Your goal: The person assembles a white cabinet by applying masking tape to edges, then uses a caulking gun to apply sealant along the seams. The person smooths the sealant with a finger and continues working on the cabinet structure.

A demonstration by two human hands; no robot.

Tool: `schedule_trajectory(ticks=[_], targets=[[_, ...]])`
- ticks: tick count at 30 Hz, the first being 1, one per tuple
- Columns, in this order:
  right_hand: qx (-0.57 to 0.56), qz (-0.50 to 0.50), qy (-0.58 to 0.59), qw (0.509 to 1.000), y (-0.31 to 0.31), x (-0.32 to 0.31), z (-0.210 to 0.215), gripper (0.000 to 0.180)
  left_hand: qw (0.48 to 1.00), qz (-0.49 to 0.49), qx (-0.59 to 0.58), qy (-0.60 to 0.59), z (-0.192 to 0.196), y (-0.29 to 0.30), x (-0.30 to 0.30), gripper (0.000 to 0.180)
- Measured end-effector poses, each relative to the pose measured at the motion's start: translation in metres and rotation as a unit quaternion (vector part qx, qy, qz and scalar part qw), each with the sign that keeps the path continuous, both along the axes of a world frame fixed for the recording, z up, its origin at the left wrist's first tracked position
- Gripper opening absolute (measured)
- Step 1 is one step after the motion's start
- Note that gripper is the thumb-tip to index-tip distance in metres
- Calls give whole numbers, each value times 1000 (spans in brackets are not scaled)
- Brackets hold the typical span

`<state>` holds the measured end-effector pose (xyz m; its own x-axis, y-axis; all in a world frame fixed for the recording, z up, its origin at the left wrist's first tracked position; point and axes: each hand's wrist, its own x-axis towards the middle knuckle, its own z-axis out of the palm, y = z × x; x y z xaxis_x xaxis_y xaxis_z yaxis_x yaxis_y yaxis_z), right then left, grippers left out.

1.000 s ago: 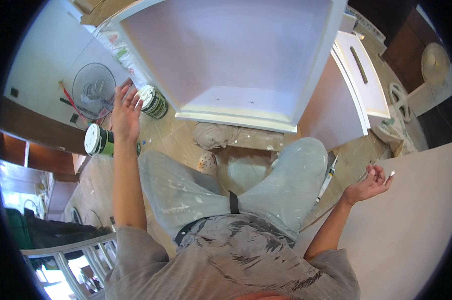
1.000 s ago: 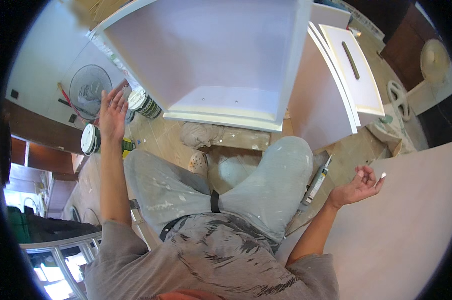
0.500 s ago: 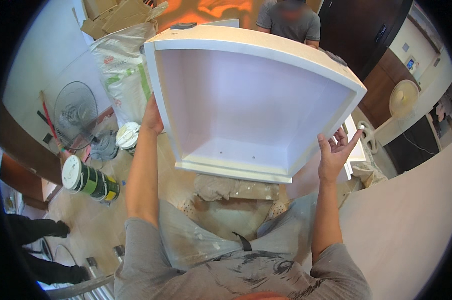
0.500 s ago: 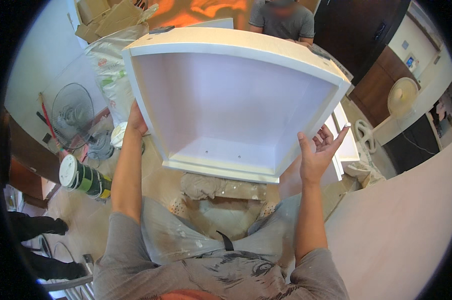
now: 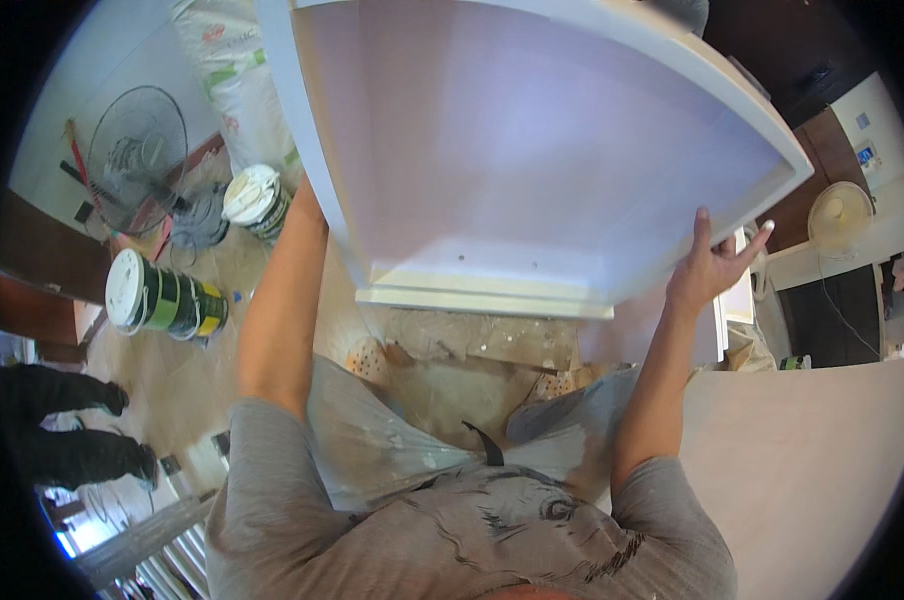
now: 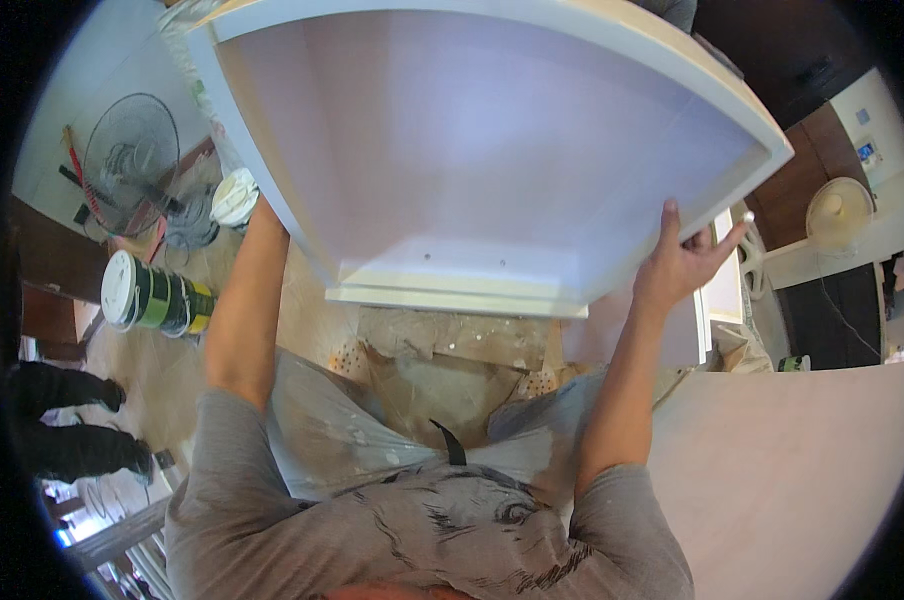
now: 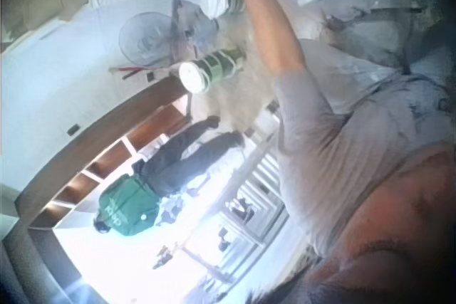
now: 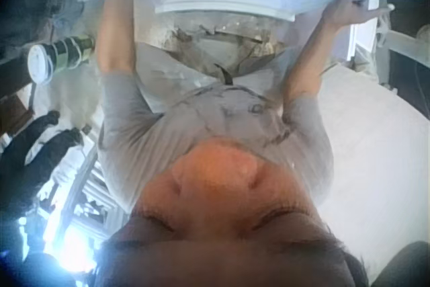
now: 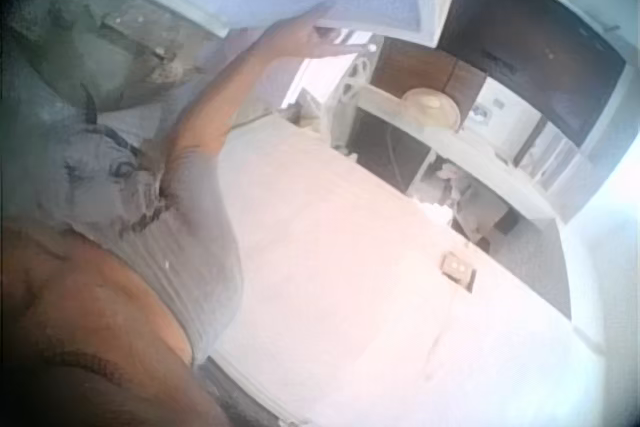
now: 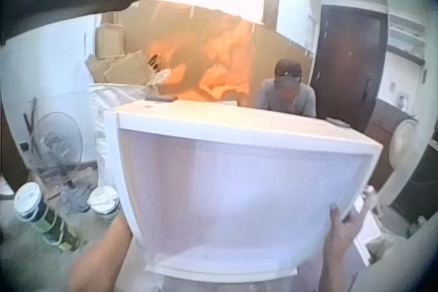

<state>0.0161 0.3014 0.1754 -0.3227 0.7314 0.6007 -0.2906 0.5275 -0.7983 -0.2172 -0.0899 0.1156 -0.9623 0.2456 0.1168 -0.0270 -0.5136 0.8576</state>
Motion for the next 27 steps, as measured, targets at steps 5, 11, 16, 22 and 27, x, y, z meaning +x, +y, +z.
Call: schedule_trajectory(ticks=[5, 11, 16, 22, 27], targets=[[24, 48, -69, 996, 24, -29, 8, 109, 998, 53, 7, 16, 8, -20, 54, 59], [-9, 131, -100, 986, 56, -45, 13, 118, 997, 69, 37, -11, 14, -13, 103, 66], [-101, 144, -78, 981, 60, -42, 16, 114, 999, 24, -21, -11, 22, -29, 115, 72], [-74, 165, -42, 983, -29, 41, -5, 79, 997, 29, -56, -34, 10, -37, 96, 78], [13, 348, -216, 912, -139, 115, -37, 70, 998, -4, -65, -17, 6, -45, 87, 70]])
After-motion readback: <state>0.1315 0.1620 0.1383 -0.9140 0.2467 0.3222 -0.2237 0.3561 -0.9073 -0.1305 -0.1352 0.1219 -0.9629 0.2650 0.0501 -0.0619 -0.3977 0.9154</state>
